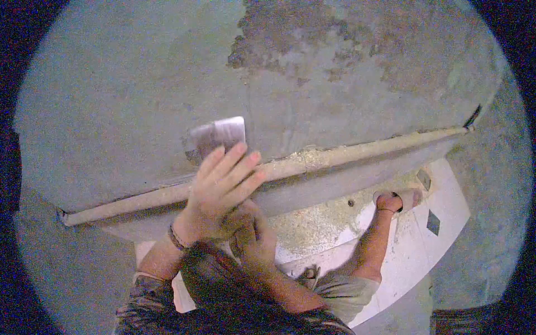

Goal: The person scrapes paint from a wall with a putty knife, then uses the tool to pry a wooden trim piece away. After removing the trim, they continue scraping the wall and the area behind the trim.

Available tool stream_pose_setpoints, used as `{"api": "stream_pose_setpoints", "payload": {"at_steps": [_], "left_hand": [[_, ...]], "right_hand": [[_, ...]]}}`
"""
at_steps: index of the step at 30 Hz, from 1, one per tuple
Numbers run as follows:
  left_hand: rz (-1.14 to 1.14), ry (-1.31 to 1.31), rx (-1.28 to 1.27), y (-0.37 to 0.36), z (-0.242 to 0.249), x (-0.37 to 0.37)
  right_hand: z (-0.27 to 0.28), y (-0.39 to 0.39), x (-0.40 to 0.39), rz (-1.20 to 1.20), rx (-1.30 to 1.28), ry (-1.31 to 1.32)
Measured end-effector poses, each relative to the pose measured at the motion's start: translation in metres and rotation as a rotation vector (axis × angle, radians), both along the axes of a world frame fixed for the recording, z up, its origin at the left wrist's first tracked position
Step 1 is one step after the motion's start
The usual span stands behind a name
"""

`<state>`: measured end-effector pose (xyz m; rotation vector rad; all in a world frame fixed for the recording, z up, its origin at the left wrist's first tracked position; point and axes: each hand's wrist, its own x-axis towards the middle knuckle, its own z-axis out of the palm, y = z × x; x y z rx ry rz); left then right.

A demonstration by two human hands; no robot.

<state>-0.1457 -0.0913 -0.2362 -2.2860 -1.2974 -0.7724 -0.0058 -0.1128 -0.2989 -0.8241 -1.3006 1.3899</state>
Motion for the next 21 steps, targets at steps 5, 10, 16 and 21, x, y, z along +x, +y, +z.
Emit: {"api": "stream_pose_setpoints", "payload": {"at_steps": [5, 10, 16, 21], "left_hand": [[-0.083, 0.045, 0.01, 0.012, -0.006, 0.007], [-0.035, -0.045, 0.055, 0.019, 0.006, 0.014], [-0.109, -0.134, 0.111, 0.022, -0.007, 0.016], [-0.104, -0.145, 0.201, 0.026, -0.005, 0.02]], "right_hand": [[-0.035, -0.003, 0.001, 0.162, -0.277, 0.253], [-0.004, 0.021, 0.015, 0.164, 0.073, 0.096], [-0.027, 0.022, 0.03, 0.561, -0.18, 0.417], [0.008, 0.017, 0.026, 0.325, 0.001, 0.127]]}}
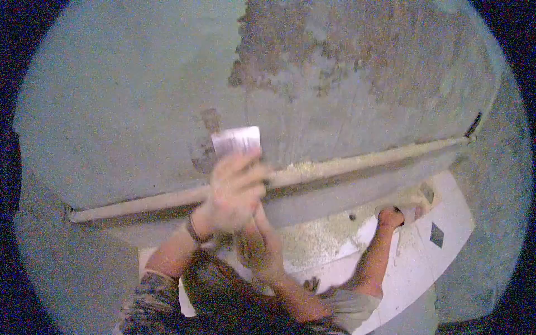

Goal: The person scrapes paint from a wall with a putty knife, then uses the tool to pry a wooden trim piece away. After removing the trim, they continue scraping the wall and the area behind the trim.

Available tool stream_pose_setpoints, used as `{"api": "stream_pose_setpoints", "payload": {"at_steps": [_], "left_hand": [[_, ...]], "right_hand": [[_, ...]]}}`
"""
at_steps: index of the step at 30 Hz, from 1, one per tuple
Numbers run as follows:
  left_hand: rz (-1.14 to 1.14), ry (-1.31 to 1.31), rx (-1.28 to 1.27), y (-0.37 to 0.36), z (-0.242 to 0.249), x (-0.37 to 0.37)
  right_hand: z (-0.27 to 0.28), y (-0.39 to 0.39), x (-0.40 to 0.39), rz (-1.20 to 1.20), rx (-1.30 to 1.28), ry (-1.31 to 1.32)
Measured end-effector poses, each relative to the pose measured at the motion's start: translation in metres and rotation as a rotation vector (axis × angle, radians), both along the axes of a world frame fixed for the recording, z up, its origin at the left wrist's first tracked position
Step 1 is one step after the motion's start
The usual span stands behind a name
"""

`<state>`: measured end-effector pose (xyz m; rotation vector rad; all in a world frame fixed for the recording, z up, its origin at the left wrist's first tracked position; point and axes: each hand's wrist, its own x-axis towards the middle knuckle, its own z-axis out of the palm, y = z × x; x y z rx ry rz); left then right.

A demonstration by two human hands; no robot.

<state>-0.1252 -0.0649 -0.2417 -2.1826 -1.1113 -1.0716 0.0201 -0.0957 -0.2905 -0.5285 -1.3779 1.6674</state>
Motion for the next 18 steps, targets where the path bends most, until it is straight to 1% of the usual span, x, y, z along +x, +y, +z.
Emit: {"api": "stream_pose_setpoints", "payload": {"at_steps": [1, 2, 3, 4, 5, 7, 8, 9, 11, 12, 13, 14, 15, 16, 17, 18], "left_hand": [[0.0, -0.007, -0.021, 0.0, 0.023, 0.0], [-0.017, 0.0, 0.023, 0.002, 0.044, -0.001], [-0.031, 0.008, 0.076, 0.002, 0.055, -0.001], [-0.028, 0.015, 0.067, 0.003, 0.053, -0.001], [-0.024, 0.019, 0.076, 0.004, 0.041, 0.0], [-0.011, 0.012, -0.036, 0.003, -0.003, 0.003], [0.002, 0.045, -0.074, -0.002, -0.01, 0.006], [-0.002, 0.054, -0.058, 0.004, -0.01, 0.003], [-0.042, -0.022, 0.02, 0.009, 0.006, 0.002], [-0.05, -0.004, 0.085, 0.012, 0.031, 0.002], [-0.051, -0.006, 0.086, 0.013, 0.051, 0.003], [-0.032, 0.001, 0.119, 0.013, 0.068, 0.005], [-0.012, 0.007, 0.154, 0.012, 0.077, 0.006], [-0.042, -0.015, 0.156, 0.012, 0.074, 0.007], [-0.044, -0.014, 0.169, 0.011, 0.062, 0.008], [-0.051, -0.034, 0.098, 0.009, 0.042, 0.009]], "right_hand": [[0.013, 0.001, 0.0, 0.028, -0.045, 0.081], [0.007, 0.0, 0.0, 0.03, -0.055, 0.08], [-0.004, 0.004, -0.001, 0.19, -0.127, 0.276], [-0.02, 0.011, -0.002, 0.352, -0.193, 0.472], [-0.035, 0.019, -0.004, 0.516, -0.254, 0.668], [-0.055, 0.027, -0.003, 0.854, -0.369, 1.045], [-0.057, 0.012, -0.001, 0.503, -0.486, 0.887], [-0.055, 0.018, -0.003, 0.508, -0.468, 0.892], [-0.009, 0.022, -0.006, 0.157, -0.198, 0.394], [0.015, 0.021, -0.005, -0.016, -0.069, 0.137], [0.04, 0.021, -0.001, -0.017, -0.068, 0.135], [0.066, 0.021, 0.005, 0.068, -0.108, 0.164], [0.079, 0.021, 0.008, 0.156, -0.146, 0.192], [0.064, 0.024, 0.002, 0.07, -0.054, 0.167], [0.046, 0.021, 0.002, 0.069, -0.041, 0.167], [0.026, 0.014, 0.007, 0.031, -0.112, 0.116]]}}
